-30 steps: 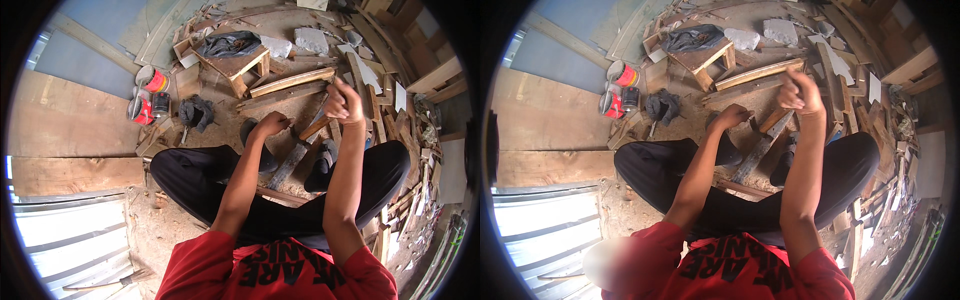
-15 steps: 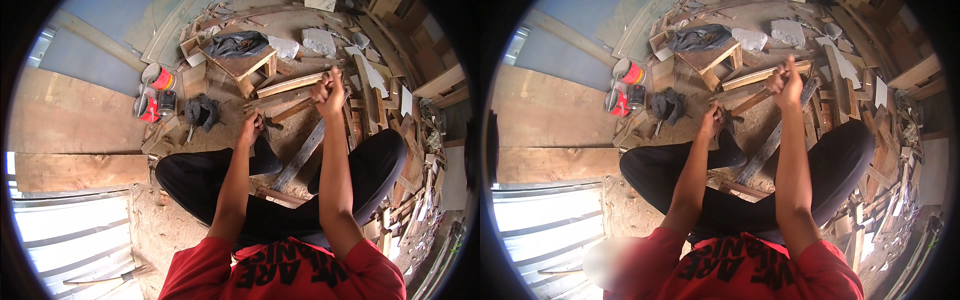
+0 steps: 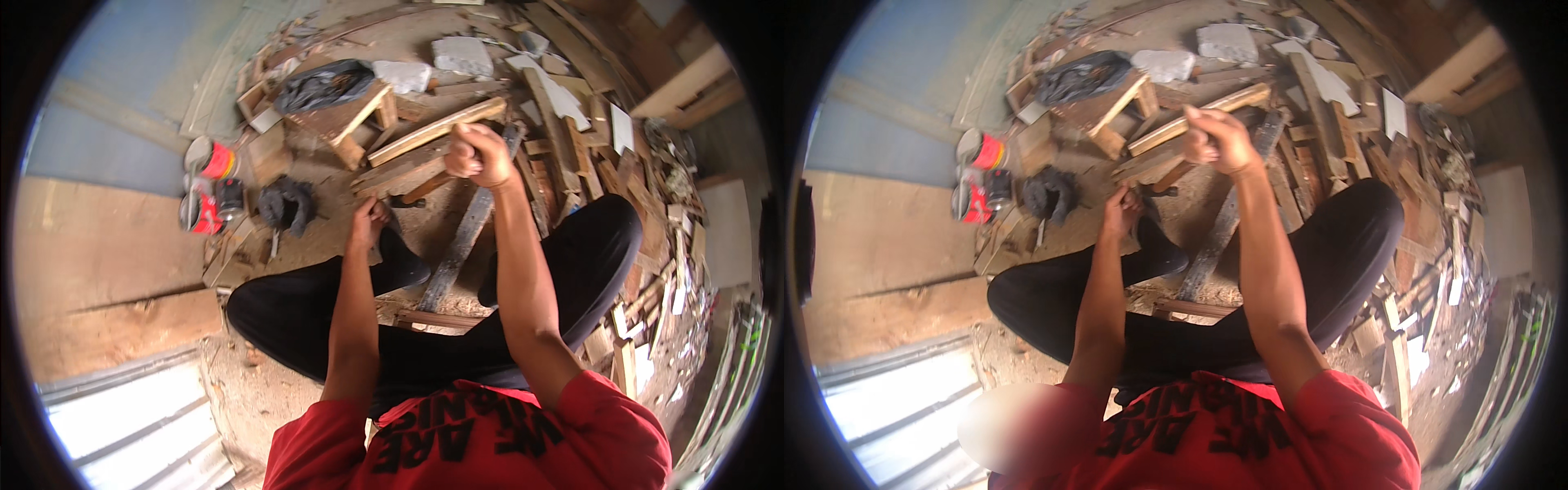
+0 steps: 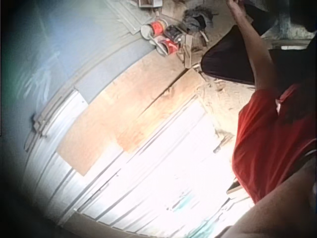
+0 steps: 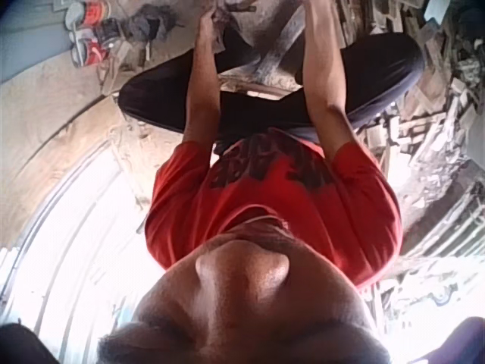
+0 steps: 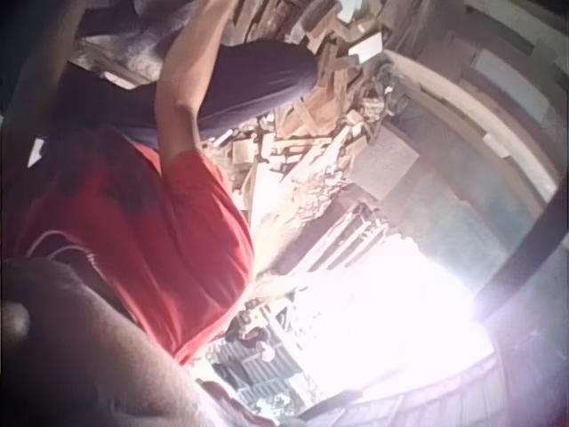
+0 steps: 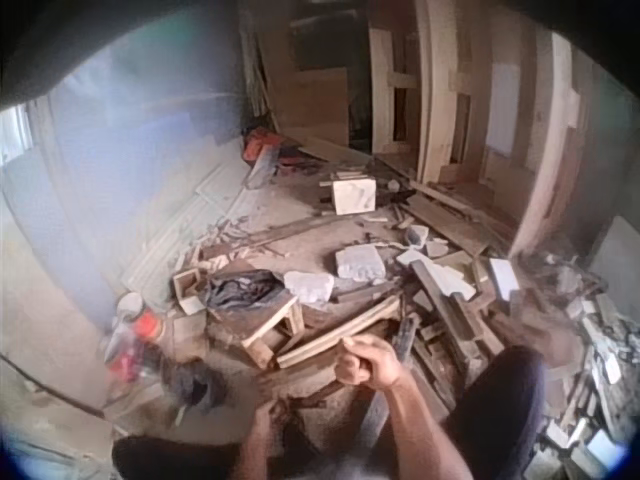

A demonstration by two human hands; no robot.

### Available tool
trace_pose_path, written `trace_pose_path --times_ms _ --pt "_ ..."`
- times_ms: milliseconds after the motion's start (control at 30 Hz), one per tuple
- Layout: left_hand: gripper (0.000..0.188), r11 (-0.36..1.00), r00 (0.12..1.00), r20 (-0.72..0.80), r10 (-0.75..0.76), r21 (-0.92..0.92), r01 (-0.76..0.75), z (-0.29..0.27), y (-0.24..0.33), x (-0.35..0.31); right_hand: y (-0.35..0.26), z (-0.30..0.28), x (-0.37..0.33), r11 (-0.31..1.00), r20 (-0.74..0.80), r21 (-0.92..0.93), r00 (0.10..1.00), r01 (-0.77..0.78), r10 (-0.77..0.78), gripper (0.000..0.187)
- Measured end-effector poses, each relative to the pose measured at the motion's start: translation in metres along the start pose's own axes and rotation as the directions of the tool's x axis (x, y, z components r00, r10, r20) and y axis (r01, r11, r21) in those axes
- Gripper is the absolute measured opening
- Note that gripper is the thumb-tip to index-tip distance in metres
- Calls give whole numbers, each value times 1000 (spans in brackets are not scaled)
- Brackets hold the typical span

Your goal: The person sits on the floor and uses a hammer to repeatedly strike a piece of wood, breaking it into smaller pieces. The person then uses a saw to cut another piece of wood.

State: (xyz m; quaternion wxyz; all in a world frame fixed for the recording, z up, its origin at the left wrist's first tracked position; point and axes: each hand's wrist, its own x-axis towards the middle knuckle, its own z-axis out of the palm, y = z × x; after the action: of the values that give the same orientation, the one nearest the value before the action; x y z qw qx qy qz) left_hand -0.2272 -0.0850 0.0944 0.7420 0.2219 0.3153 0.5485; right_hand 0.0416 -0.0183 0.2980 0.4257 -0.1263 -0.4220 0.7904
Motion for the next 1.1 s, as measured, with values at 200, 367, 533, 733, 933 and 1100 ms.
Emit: trace_pose_path --times_ms 200,367,533,733,933,1100 --pt "39 875 990 -114 -80 467 125 53 1 3 9 75 29 737 -171 -676 966 29 -194 50" --pt "36 847 965 -259 -36 505 167 57 -9 10 18 41 13 852 -307 -505 951 -138 -28 50" --pt "37 829 939 -212 -269 446 338 43 -13 23 -11 22 -15 844 -189 -482 969 -234 161 49" --pt "36 380 987 -36 -159 920 95 90 -26 43 29 25 -12 783 -273 -601 962 -161 -11 54" --pt "34 842 915 -48 -400 375 387 55 -39 24 -11 7 -56 954 -101 -289 989 73 -107 47" --pt "34 763 954 -45 -295 590 264 104 -19 48 -21 3 -46 881 -425 -468 856 71 -295 51"
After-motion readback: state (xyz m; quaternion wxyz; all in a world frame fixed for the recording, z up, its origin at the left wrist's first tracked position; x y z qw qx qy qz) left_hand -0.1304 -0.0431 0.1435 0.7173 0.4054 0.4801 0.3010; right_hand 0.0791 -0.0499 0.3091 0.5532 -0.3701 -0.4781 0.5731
